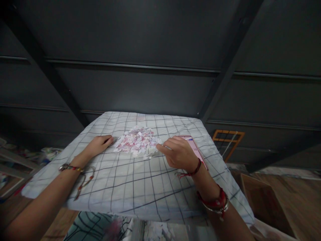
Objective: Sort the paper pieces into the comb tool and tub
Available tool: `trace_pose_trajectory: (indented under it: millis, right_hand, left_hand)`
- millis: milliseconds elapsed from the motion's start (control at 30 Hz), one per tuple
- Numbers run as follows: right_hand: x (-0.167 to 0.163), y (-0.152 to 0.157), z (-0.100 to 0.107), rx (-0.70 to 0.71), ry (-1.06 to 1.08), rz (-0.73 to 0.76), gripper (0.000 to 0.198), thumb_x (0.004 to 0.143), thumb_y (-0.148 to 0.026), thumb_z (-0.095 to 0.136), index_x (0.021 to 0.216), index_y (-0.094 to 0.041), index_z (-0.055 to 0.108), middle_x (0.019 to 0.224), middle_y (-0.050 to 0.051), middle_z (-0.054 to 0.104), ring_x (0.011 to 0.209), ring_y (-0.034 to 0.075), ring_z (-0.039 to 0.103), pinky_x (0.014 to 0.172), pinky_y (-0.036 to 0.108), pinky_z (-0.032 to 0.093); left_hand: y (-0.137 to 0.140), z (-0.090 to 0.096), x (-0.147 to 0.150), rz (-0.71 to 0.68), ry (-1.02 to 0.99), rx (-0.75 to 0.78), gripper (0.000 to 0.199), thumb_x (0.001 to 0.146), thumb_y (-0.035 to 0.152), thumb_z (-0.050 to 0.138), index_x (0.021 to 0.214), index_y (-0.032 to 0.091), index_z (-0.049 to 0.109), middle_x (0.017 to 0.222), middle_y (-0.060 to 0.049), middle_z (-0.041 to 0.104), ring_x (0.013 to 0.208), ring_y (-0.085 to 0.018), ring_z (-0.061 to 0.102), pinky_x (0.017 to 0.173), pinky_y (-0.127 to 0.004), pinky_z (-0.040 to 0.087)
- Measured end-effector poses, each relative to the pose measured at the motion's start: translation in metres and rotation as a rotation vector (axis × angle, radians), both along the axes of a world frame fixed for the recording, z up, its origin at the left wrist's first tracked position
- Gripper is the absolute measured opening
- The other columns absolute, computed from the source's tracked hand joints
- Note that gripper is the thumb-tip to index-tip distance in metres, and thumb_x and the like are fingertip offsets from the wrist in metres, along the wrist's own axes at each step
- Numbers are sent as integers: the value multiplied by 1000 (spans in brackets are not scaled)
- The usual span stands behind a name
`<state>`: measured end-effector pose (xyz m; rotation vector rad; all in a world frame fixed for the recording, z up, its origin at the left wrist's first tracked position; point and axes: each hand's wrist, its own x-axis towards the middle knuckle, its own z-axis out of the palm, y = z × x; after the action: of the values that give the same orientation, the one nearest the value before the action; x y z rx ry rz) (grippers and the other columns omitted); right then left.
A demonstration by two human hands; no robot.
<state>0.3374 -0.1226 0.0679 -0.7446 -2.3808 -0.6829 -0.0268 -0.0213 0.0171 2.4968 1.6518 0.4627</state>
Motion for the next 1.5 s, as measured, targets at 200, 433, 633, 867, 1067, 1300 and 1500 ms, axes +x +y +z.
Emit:
trace_pose_trajectory:
  millis: [200,433,633,867,1067,1300,1500]
  right_hand:
    - [-2,2,-1,45,10,-36,30,79,-5,43,93,-18,66,63,0,57,61,15,44,61,30,33]
    - [1,0,0,17,21,18,26,82,-6,42,90,-17,65,60,-1,56,59,15,44,58,29,34]
    - [-3,0,-1,29,42,-30,27,82,-6,41,91,-18,64,63,-1,60,60,14,47,60,29,35]
    - [-3,-3,-1,17,79,45,25,84,-7,42,95,-20,61,66,-2,62,60,13,50,58,28,37]
    - [-26,-4,-8,116,83,-10,30,86,-2,41,102,-18,61,73,0,65,67,14,51,63,29,38]
    - [-47,-6,-14,138,-43,22,28,91,-6,40,97,-18,64,67,-1,60,66,14,45,67,30,36]
    - [-41,-9,-10,126,7,84,26,91,-5,41,96,-17,63,68,-1,60,67,14,45,70,30,37]
  left_hand:
    - [-1,2,1,3,10,-14,42,88,48,29,70,22,57,67,-6,65,61,-19,56,62,-30,38]
    - [1,-1,0,-1,3,-10,42,88,49,29,69,22,55,66,-6,64,61,-19,56,62,-29,37]
    - [0,1,2,-1,10,-24,40,87,48,29,67,23,53,63,-5,62,60,-19,54,62,-29,36]
    - [0,2,2,0,14,-25,41,88,48,29,69,22,55,65,-5,63,61,-19,55,63,-30,36]
    - [0,2,3,0,40,-11,42,89,47,30,70,22,56,67,-6,66,62,-19,56,62,-29,37]
    - [-1,2,2,-8,33,-11,44,89,49,27,69,22,56,66,-6,65,61,-19,56,62,-29,38]
    - [-2,3,2,-9,36,-16,43,89,48,28,70,22,57,69,-7,66,63,-19,57,63,-30,37]
